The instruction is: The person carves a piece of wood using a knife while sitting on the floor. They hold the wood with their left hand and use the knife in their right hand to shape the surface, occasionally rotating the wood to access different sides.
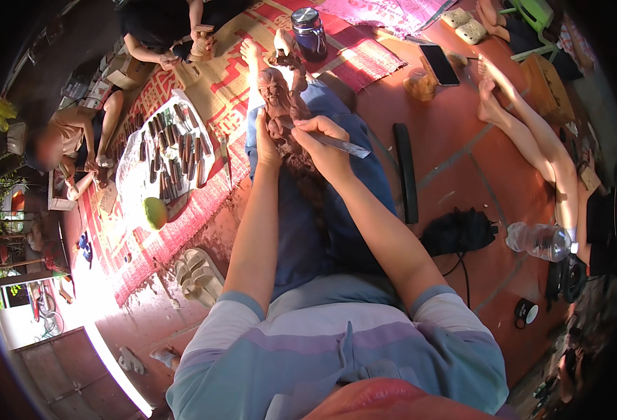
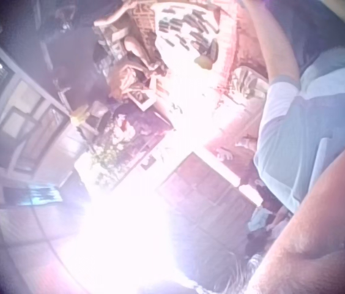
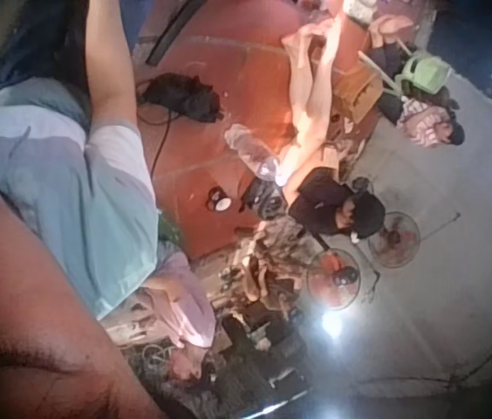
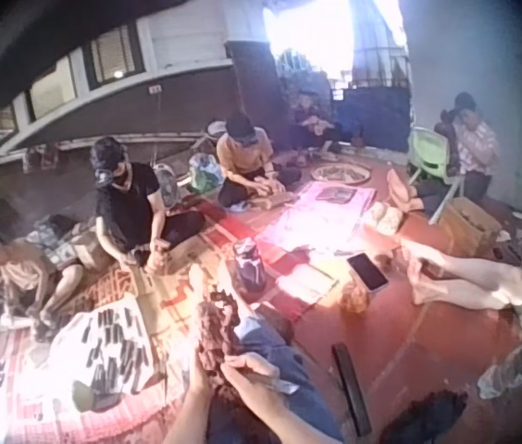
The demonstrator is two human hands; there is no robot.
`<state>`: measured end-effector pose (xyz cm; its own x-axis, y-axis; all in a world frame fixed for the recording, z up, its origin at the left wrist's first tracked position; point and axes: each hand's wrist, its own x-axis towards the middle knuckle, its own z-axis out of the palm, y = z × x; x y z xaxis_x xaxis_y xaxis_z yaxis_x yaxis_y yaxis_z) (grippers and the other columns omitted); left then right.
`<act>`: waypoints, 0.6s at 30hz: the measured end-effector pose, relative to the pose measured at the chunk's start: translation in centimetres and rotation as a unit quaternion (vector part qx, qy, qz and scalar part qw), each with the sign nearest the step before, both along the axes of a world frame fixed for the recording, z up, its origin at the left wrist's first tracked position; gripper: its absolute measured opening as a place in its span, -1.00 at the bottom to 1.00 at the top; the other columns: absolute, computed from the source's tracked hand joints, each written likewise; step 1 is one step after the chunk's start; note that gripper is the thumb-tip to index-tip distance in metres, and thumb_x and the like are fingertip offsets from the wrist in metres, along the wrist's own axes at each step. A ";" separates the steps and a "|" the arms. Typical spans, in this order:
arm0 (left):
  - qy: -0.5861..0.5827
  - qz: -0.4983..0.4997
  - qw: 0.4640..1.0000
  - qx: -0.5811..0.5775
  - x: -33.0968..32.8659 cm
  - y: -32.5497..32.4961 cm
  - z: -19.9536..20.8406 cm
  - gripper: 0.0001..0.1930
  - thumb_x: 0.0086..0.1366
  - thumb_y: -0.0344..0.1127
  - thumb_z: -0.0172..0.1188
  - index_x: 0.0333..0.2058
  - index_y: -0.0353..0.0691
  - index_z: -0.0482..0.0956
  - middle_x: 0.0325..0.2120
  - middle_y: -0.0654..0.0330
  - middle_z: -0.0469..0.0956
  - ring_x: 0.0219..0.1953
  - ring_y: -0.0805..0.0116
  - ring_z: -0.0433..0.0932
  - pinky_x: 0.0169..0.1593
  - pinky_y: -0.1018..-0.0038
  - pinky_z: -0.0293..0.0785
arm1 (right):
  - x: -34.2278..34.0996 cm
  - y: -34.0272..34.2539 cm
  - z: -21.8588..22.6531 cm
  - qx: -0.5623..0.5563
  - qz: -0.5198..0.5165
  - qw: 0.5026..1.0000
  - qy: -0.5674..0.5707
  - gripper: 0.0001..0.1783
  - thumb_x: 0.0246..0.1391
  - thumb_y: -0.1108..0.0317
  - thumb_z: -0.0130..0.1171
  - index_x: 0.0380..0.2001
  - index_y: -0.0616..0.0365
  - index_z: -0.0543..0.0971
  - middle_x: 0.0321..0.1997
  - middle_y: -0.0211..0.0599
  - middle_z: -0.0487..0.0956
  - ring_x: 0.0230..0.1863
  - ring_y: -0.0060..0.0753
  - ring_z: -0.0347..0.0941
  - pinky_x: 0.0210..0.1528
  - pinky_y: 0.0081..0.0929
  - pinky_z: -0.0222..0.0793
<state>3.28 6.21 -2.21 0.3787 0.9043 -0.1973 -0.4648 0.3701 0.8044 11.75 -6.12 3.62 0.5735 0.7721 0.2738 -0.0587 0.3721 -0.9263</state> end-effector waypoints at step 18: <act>-0.020 -0.073 0.997 -0.026 -1.2 0.8 -1.5 -0.52 0.23 0.18 -0.04 -0.16 -0.12 0.50 -0.29 0.19 0.57 -0.25 0.30 0.54 -0.11 0.36 0.47 | -0.5 0.5 -1.8 0.040 0.027 0.981 0.189 -0.93 0.00 0.53 0.22 -0.41 0.30 0.54 -0.30 -0.32 0.59 -0.30 -0.74 0.46 -0.27 -0.76 0.37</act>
